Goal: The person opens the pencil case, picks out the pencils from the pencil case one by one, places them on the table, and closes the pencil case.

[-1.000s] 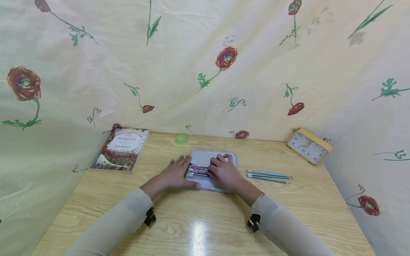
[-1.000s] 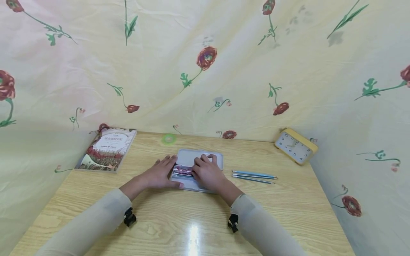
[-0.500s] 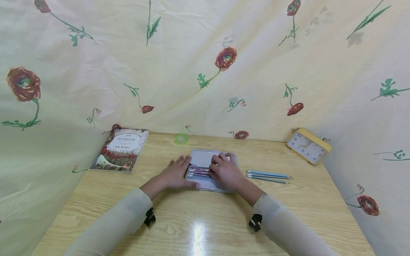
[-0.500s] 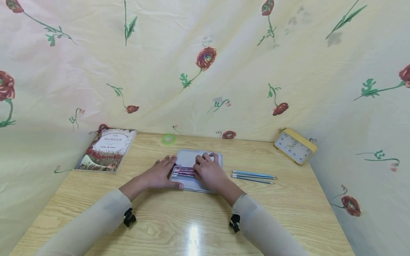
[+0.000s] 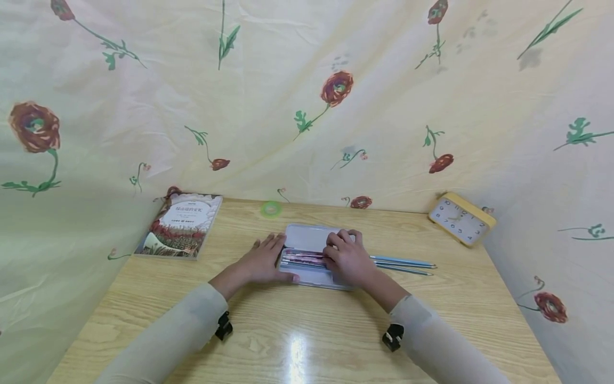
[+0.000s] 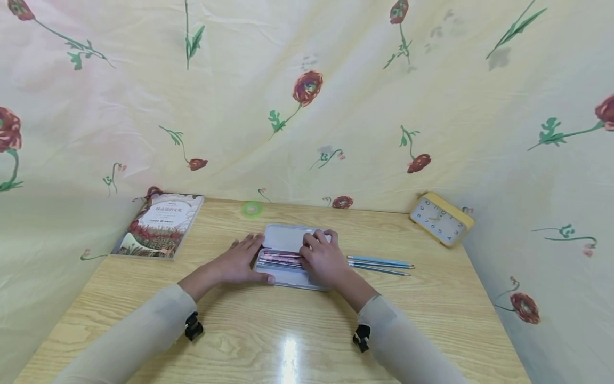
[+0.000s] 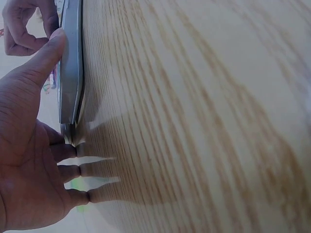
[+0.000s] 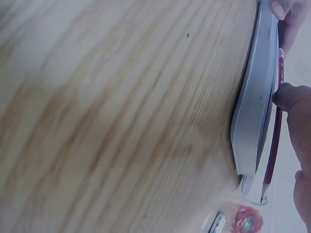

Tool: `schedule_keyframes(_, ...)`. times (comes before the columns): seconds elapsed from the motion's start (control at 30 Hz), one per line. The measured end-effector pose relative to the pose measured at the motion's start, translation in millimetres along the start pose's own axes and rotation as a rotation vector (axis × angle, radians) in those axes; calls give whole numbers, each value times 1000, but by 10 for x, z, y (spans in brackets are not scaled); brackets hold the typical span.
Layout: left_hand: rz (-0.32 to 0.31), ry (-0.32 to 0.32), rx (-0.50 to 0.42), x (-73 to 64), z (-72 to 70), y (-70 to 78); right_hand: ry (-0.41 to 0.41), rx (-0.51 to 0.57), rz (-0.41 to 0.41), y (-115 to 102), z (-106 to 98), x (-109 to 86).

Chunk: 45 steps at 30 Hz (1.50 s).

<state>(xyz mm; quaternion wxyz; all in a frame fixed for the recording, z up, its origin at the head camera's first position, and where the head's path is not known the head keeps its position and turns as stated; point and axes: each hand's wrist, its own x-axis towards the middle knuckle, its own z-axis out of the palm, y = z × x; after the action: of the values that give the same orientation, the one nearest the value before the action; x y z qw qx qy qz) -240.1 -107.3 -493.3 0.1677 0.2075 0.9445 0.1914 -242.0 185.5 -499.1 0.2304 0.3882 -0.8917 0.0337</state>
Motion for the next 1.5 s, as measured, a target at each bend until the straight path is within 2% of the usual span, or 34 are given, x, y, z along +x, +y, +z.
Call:
schedule_keyframes(0.4,5,1,-9,22,17,-43,-43,23,75,197,-162,-240)
schedule_keyframes(0.97,-10,3,-4,17,12,-30,65,-30,82,601,-319,-791)
schedule_keyframes(1.33,0,5,-14,4,6,-6,72,-35,86,781,-381,-1176)
schedule_keyframes(1.5,-6,-3,-11,-1,13,2,41,-40,113,843,-405,-1346)
